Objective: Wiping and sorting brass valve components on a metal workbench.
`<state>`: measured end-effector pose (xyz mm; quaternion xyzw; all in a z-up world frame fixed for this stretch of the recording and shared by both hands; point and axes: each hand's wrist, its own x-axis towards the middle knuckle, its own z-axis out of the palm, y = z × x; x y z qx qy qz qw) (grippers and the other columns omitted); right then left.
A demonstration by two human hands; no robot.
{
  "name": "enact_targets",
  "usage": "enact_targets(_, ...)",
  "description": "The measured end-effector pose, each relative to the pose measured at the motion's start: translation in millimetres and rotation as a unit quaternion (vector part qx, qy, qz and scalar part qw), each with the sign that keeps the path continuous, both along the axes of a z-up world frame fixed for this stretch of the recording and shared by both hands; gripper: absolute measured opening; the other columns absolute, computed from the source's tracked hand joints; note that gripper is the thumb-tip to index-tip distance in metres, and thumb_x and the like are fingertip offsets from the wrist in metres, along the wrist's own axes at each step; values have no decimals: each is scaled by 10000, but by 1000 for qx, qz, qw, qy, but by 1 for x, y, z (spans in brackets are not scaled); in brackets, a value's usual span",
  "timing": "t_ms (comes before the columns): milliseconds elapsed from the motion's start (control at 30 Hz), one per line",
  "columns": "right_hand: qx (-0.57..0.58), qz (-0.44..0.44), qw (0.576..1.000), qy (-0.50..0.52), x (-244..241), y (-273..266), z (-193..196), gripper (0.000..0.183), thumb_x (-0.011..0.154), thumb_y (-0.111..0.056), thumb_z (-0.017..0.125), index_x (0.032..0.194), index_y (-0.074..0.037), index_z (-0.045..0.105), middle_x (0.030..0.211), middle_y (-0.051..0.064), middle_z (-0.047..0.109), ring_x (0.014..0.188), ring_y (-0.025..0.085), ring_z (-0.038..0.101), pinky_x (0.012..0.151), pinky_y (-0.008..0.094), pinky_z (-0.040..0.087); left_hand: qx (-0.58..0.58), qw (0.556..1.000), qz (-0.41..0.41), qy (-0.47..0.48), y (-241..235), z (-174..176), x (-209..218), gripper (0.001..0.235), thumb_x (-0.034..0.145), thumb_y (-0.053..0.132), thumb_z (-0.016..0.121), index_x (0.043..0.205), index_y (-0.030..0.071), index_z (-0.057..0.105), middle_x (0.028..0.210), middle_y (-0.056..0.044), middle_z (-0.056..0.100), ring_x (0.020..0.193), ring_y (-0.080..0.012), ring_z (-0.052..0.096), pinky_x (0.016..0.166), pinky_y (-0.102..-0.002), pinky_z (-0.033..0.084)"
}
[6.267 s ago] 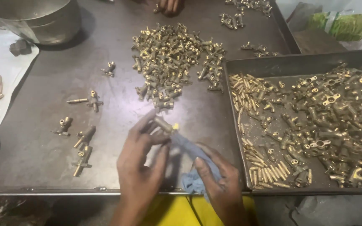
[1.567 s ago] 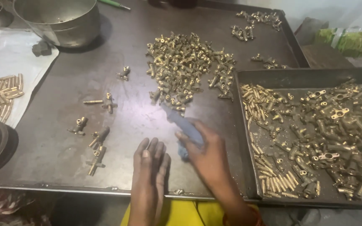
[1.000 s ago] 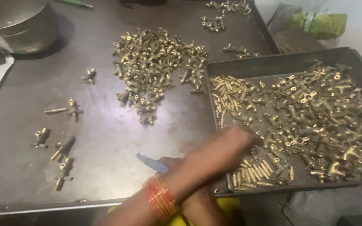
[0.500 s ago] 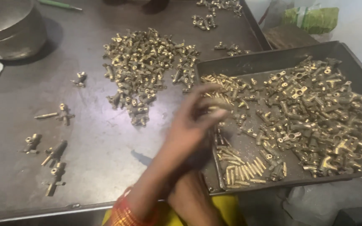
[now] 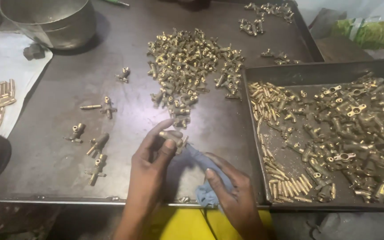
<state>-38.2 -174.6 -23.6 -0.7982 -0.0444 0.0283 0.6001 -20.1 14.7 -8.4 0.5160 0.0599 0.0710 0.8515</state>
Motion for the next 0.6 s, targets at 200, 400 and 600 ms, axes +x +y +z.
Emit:
enact_targets(200, -4, 28, 999, -42, -2, 1, 8, 360, 937, -120, 638, 1280, -38, 709, 946, 84, 792, 798, 125, 700, 706, 294, 575, 100, 994, -38, 12, 3, -1, -1, 469, 921, 186, 683, 1376, 81, 651, 1136, -97, 750, 1075, -178, 694, 964, -315, 547)
enact_targets(400, -85, 46, 984, -152, -10, 7, -11, 346, 958, -125, 647, 1290, -47, 705, 1028, 94, 796, 882, 142, 767, 753, 292, 596, 84, 987, -138, 14, 10, -7, 3, 465, 948, 303, 634, 1324, 32, 676, 1173, -71, 781, 1039, -177, 737, 932, -316, 589)
enact_targets(600, 240, 166, 956, -1, -32, 15, -21, 325, 1020, -122, 634, 1319, -3, 679, 1103, 158, 737, 865, 188, 760, 705, 298, 613, -30, 991, -129, 9, -2, 18, -11, 592, 1018, 439, 596, 1319, -60, 701, 950, -182, 823, 605, -200, 702, 547, -317, 553)
